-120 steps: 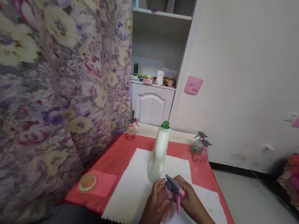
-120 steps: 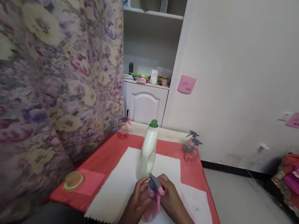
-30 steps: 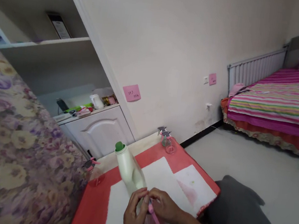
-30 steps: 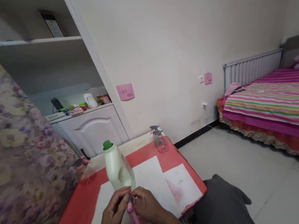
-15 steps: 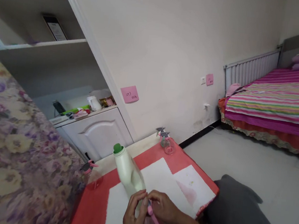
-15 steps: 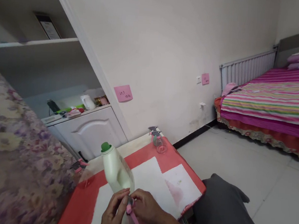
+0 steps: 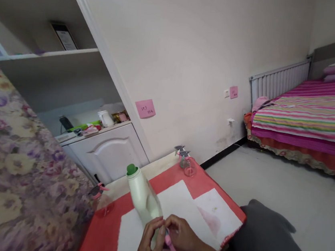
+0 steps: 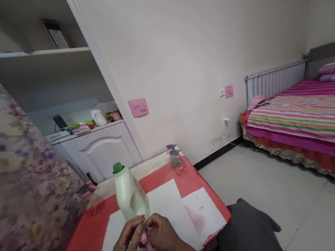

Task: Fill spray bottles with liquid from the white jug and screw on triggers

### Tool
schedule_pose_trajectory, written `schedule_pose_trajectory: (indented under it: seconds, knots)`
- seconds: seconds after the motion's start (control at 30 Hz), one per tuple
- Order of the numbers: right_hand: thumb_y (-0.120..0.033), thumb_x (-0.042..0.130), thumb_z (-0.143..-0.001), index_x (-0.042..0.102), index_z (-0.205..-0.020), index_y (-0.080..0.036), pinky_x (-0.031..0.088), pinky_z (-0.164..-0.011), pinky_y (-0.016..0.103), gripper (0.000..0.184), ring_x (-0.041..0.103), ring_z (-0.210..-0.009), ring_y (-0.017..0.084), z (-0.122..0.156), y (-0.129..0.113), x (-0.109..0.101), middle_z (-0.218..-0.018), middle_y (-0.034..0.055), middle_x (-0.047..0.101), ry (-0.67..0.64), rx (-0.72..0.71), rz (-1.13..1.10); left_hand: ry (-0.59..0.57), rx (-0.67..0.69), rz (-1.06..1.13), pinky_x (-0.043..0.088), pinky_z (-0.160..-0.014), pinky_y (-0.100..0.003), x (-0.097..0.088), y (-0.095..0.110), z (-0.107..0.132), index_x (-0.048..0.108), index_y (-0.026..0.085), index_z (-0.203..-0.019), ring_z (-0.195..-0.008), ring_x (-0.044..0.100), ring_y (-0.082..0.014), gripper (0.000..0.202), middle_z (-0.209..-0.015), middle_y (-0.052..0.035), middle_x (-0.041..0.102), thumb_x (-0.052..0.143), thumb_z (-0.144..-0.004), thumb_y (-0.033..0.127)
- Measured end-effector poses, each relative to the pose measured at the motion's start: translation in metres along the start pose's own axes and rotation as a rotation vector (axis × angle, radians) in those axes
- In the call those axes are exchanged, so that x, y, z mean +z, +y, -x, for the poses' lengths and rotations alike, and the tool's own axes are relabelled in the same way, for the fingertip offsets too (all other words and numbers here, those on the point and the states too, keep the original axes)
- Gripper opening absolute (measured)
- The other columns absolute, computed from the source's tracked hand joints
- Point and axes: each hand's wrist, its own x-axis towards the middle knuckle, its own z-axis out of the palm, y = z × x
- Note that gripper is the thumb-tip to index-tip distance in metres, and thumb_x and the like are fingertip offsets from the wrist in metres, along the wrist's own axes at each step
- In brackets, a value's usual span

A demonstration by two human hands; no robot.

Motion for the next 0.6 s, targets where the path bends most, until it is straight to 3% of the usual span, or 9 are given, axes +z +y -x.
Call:
schedule_pose_trajectory:
  seconds: [0.13,0.3,0.47,0.6]
  knots:
    - [-0.029,0.071,-0.073,0.056,-0.075,-0.021,0.049,-0.061,0.026,0.016,0.056,-0.066,0.014,0.002,0.003,0.002,-0.071,-0.0051,0.055,0.035,-0.008,0.000,0.000,0.002,0.004,0.052,-0.095,-0.043,-0.001,0.001,0.001,0.073,0.022,-0.089,-0.105,0.065,-0.0291,0.038,-0.107,-0.0102,0.071,0.059,-0.080,0.056]
    - [-0.030,0.072,-0.072,0.063,-0.071,-0.019,0.049,-0.077,0.031,0.014,0.061,-0.081,0.018,0.004,-0.002,-0.008,-0.083,-0.0003,0.063,-0.071,-0.002,0.003,0.007,-0.006,0.022,0.050,-0.098,-0.043,0.002,0.002,0.001,0.072,0.021,-0.087,-0.105,0.065,-0.0286,0.037,-0.106,-0.0098,0.071,0.060,-0.079,0.055]
    - [-0.039,0.079,-0.066,0.054,-0.070,-0.020,0.048,-0.059,0.026,0.032,0.056,-0.062,0.013,0.000,0.004,-0.002,-0.067,-0.0051,0.057,-0.032,0.053,-0.056,0.010,-0.043,0.043,0.048,-0.099,-0.042,0.004,0.004,0.003,0.071,0.020,-0.091,-0.108,0.063,-0.0283,0.037,-0.110,-0.0107,0.069,0.059,-0.080,0.054]
    - [-0.037,0.086,-0.058,0.053,-0.073,-0.021,0.046,-0.058,0.024,0.040,0.053,-0.063,0.012,0.000,0.004,0.001,-0.069,-0.0062,0.056,-0.018,0.069,-0.075,0.002,-0.062,0.046,0.048,-0.098,-0.042,0.004,0.006,0.004,0.070,0.020,-0.092,-0.107,0.063,-0.0281,0.036,-0.110,-0.0104,0.069,0.059,-0.080,0.053]
